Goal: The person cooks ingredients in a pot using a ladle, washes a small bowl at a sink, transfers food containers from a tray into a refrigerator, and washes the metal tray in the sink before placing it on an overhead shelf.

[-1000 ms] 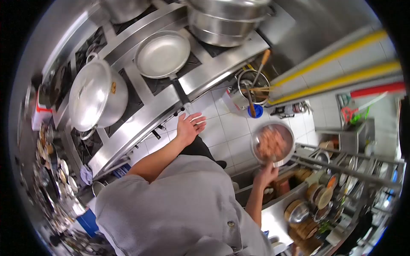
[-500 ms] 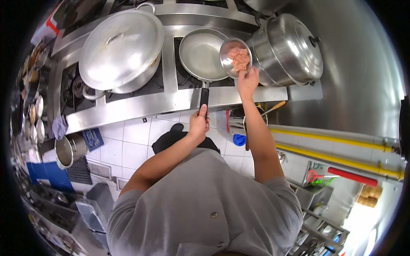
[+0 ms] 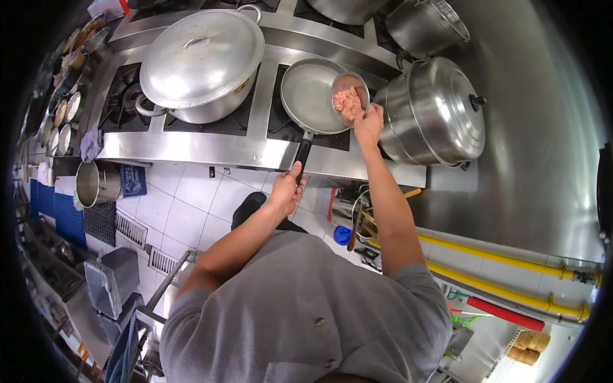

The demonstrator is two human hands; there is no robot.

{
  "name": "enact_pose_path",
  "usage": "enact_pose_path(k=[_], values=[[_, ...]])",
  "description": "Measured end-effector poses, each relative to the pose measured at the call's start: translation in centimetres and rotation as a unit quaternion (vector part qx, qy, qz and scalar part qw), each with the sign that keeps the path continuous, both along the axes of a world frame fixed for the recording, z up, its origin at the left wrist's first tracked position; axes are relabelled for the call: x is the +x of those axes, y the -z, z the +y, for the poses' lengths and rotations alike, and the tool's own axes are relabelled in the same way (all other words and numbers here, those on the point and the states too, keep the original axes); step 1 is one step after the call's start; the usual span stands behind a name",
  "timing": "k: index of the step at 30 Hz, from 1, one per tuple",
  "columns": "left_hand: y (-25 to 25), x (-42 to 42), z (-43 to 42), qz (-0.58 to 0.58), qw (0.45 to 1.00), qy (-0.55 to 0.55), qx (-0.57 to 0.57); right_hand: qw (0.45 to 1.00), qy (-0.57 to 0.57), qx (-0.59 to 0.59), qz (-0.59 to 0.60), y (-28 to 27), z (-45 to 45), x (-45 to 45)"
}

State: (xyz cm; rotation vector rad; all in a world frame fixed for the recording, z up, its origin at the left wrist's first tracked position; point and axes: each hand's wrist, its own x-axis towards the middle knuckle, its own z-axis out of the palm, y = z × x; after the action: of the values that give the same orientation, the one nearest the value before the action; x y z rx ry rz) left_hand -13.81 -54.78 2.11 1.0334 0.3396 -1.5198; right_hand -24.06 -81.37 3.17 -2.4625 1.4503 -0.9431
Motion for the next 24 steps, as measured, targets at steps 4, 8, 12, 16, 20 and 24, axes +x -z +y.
enact_pose_path(k=[4,8,12,16,20,24], values=[[0.1,0.0,0.4,0.008,1.0,-0.006,-0.013,0.999,-0.027,0.014,0.041,0.1,0.1,0.6],[0.6,0.2,0.5,0.014,1.0,-0.006,-0.019,0.995,-0.06,0.015,0.077,0.1,0.0,1.9],[1.2,0.3,0.6,0.028,0.999,0.003,-0.03,0.986,-0.094,0.04,0.129,-0.5,-1.3,3.6],[1.3,0.9,1.0,0.034,0.999,0.011,-0.034,0.982,-0.102,0.021,0.159,-1.3,-1.2,5.8],[1.7,1.9,1.2,0.037,0.999,0.019,-0.035,0.969,-0.101,-0.043,0.219,0.1,-2.1,7.1],[2.2,2.6,1.4,0.03,0.998,0.038,-0.05,0.965,-0.064,-0.09,0.238,-0.2,-2.5,7.1]])
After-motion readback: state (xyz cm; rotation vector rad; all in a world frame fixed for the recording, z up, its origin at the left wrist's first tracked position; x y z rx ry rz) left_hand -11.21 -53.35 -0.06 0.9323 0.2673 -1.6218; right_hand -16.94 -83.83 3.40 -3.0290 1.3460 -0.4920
